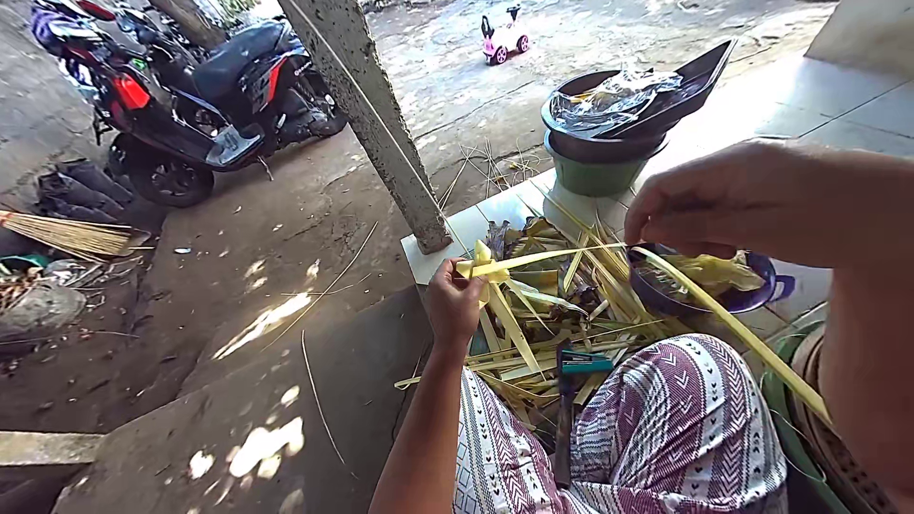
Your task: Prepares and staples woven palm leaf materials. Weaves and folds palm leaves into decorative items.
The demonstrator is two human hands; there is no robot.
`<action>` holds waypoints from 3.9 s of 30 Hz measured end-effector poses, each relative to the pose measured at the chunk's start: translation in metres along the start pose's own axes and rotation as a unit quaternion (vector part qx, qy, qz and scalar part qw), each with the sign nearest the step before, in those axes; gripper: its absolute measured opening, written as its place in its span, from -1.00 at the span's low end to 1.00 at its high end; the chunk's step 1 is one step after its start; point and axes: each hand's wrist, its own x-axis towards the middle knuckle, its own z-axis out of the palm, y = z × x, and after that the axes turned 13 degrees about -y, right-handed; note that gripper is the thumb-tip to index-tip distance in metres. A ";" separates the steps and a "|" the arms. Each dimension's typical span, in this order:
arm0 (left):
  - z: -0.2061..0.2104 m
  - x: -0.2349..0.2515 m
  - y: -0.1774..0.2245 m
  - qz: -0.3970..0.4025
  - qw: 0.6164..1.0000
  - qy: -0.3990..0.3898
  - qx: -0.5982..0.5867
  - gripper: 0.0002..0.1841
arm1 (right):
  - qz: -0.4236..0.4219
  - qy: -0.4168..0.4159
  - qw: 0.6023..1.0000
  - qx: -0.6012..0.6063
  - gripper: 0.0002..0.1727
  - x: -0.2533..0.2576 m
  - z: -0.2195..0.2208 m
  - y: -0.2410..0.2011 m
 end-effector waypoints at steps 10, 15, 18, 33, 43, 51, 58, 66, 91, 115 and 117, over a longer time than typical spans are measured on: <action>0.014 -0.007 0.014 0.029 0.999 -0.010 -0.033 -0.74 | 0.033 0.028 0.995 0.088 -0.80 0.022 0.053 0.035; 0.021 -0.012 0.019 0.036 0.986 -0.045 -0.158 -0.76 | -0.088 0.222 0.894 0.379 -0.72 0.048 0.076 0.025; 0.023 -0.013 0.017 0.019 0.977 -0.053 -0.206 -0.80 | -0.246 0.260 0.802 0.479 -0.70 0.048 0.074 0.023; 0.034 -0.016 0.023 0.012 0.960 -0.089 -0.265 -0.83 | -0.133 0.307 0.940 0.071 -0.72 0.055 0.083 0.009; 0.027 -0.017 0.014 0.018 0.967 -0.085 -0.238 -0.86 | -0.152 0.372 0.916 -0.004 -0.77 0.039 0.072 0.000; 0.026 -0.017 0.009 0.012 0.958 -0.107 -0.265 -0.82 | -0.163 0.339 0.923 0.078 -0.71 0.030 0.043 -0.007; 0.030 -0.019 0.015 0.009 0.947 -0.111 -0.301 -0.81 | -0.167 0.332 0.924 0.094 -0.70 0.035 0.048 -0.005; 0.029 -0.020 0.016 0.023 0.942 -0.120 -0.313 -0.80 | -0.160 0.328 0.926 0.092 -0.72 0.040 0.058 0.000; 0.030 -0.020 0.019 0.023 0.941 -0.123 -0.315 -0.84 | -0.122 0.282 0.948 0.086 -0.75 0.050 0.078 0.009; 0.054 -0.022 0.034 0.000 0.920 0.085 -0.383 -0.83 | 0.126 0.335 0.918 0.173 -0.58 0.085 0.202 -0.015; 0.055 -0.022 0.034 0.001 0.918 0.086 -0.388 -0.84 | 0.113 0.344 0.917 0.165 -0.53 0.086 0.205 -0.011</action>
